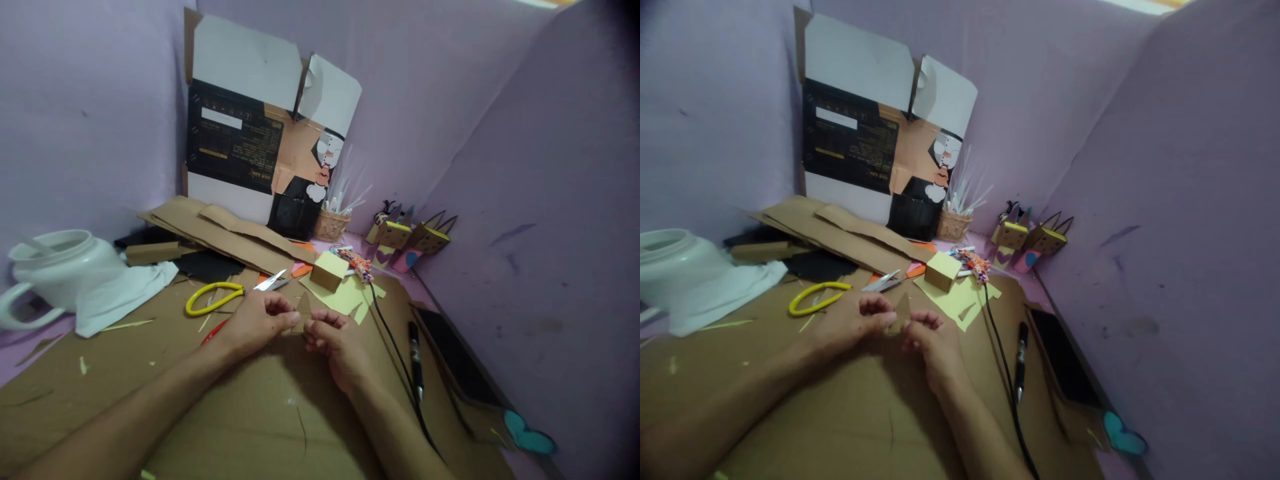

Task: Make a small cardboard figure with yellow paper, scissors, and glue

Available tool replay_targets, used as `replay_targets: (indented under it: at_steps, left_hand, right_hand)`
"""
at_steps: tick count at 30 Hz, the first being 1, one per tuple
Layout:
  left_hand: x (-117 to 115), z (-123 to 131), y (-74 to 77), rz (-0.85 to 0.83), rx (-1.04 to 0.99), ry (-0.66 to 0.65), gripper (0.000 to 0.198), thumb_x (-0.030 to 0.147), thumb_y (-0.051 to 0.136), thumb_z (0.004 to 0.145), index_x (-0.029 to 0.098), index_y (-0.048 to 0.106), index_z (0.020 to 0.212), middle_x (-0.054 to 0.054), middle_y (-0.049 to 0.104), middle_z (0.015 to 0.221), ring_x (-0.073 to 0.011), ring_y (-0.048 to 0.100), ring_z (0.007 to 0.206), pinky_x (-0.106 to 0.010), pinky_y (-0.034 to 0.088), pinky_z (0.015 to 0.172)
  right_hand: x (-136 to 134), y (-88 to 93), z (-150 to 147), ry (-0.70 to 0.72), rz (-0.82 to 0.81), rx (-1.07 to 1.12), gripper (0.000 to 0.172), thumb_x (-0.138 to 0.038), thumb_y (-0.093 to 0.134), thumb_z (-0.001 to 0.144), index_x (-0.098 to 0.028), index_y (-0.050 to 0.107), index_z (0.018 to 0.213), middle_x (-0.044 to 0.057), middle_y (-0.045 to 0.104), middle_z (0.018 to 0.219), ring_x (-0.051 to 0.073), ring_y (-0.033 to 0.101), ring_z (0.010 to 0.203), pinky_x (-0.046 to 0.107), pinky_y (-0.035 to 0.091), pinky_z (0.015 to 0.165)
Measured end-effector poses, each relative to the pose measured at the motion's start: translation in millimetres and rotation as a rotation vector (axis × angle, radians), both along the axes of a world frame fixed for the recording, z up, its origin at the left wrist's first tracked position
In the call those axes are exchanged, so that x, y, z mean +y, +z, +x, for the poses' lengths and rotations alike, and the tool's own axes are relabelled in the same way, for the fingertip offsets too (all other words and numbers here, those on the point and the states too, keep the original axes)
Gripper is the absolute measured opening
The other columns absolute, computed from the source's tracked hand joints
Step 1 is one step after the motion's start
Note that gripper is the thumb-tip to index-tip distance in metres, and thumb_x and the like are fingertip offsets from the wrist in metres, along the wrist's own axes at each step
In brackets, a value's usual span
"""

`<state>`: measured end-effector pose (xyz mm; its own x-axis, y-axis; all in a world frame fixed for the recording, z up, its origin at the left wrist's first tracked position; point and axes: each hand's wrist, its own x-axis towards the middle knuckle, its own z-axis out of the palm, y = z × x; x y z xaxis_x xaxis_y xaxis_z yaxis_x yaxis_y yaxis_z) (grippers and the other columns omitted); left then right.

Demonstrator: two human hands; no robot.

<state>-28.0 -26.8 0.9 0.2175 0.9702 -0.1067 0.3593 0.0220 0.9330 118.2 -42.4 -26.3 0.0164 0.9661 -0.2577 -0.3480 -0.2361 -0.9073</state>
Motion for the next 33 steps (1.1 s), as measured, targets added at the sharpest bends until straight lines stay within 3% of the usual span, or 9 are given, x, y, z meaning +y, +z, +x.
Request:
replay_targets:
  at_steps: [3, 7, 12, 18, 23, 29, 33]
  left_hand:
    - [-2.1, 3.5, -5.0, -0.102, -0.022, -0.046, 0.024, 0.037, 0.059, 0.064, 0.014, 0.055, 0.06, 0.004, 0.048, 0.046, -0.0085, 0.04, 0.044, -0.021, 0.029, 0.044]
    - [-3.1, 2.9, -5.9, -0.077, -0.046, -0.057, 0.022, 0.033, 0.06, 0.061, 0.013, 0.054, 0.054, 0.004, 0.047, 0.045, -0.0074, 0.037, 0.045, -0.021, 0.026, 0.045]
    - [-4.1, 2.1, -1.6, -0.102, -0.048, -0.093, 0.018, 0.03, 0.06, 0.059, 0.014, 0.055, 0.056, 0.004, 0.049, 0.046, -0.0078, 0.038, 0.045, -0.021, 0.027, 0.045]
    - [-3.7, 4.3, -1.1, -0.237, -0.164, -0.079, 0.02, 0.031, 0.063, 0.057, 0.014, 0.054, 0.053, 0.002, 0.051, 0.046, -0.0074, 0.041, 0.042, -0.021, 0.03, 0.045]
    - [-2.1, 5.1, -4.1, -0.254, -0.2, -0.044, 0.017, 0.028, 0.062, 0.057, 0.014, 0.054, 0.052, 0.003, 0.05, 0.044, -0.0067, 0.04, 0.041, -0.02, 0.028, 0.044]
    - [-2.1, 6.2, -3.9, -0.304, -0.217, -0.059, 0.016, 0.027, 0.06, 0.058, 0.014, 0.053, 0.053, 0.003, 0.052, 0.045, -0.0059, 0.04, 0.04, -0.019, 0.027, 0.043]
    - [-3.4, 3.8, -1.5, -0.24, -0.135, -0.087, 0.015, 0.027, 0.059, 0.058, 0.014, 0.052, 0.054, 0.004, 0.049, 0.045, -0.0065, 0.039, 0.042, -0.02, 0.026, 0.044]
  right_hand:
    - [1.1, -0.3, 1.7, -0.046, -0.017, 0.02, 0.027, -0.018, 0.076, 0.044, -0.015, 0.058, 0.064, -0.005, 0.056, 0.046, 0.006, 0.045, 0.038, 0.019, 0.041, 0.039]
    - [0.2, 0.3, 3.2, 0.014, -0.025, 0.0, 0.024, -0.021, 0.076, 0.046, -0.015, 0.058, 0.061, -0.006, 0.053, 0.044, 0.006, 0.045, 0.038, 0.018, 0.041, 0.037]
    - [0.3, 3.0, 6.2, 0.117, -0.025, -0.036, 0.029, -0.035, 0.077, 0.052, -0.013, 0.058, 0.057, -0.006, 0.05, 0.042, 0.004, 0.041, 0.032, 0.013, 0.027, 0.028]
    - [1.4, 3.8, 8.9, 0.147, -0.058, -0.006, 0.033, -0.034, 0.08, 0.048, -0.013, 0.056, 0.057, -0.007, 0.051, 0.044, 0.005, 0.048, 0.034, 0.014, 0.032, 0.028]
    - [1.1, 4.8, 9.9, 0.266, -0.104, -0.039, 0.033, -0.039, 0.076, 0.053, -0.012, 0.059, 0.059, 0.001, 0.063, 0.051, 0.006, 0.05, 0.035, 0.013, 0.033, 0.029]
    - [1.1, 4.0, 9.6, 0.243, -0.09, -0.053, 0.031, -0.038, 0.076, 0.053, -0.012, 0.059, 0.058, 0.001, 0.062, 0.05, 0.006, 0.05, 0.036, 0.015, 0.033, 0.032]
    - [-0.3, 3.5, 8.5, 0.184, -0.041, -0.096, 0.029, -0.036, 0.077, 0.052, -0.014, 0.059, 0.058, -0.004, 0.054, 0.046, 0.006, 0.047, 0.038, 0.016, 0.033, 0.035]
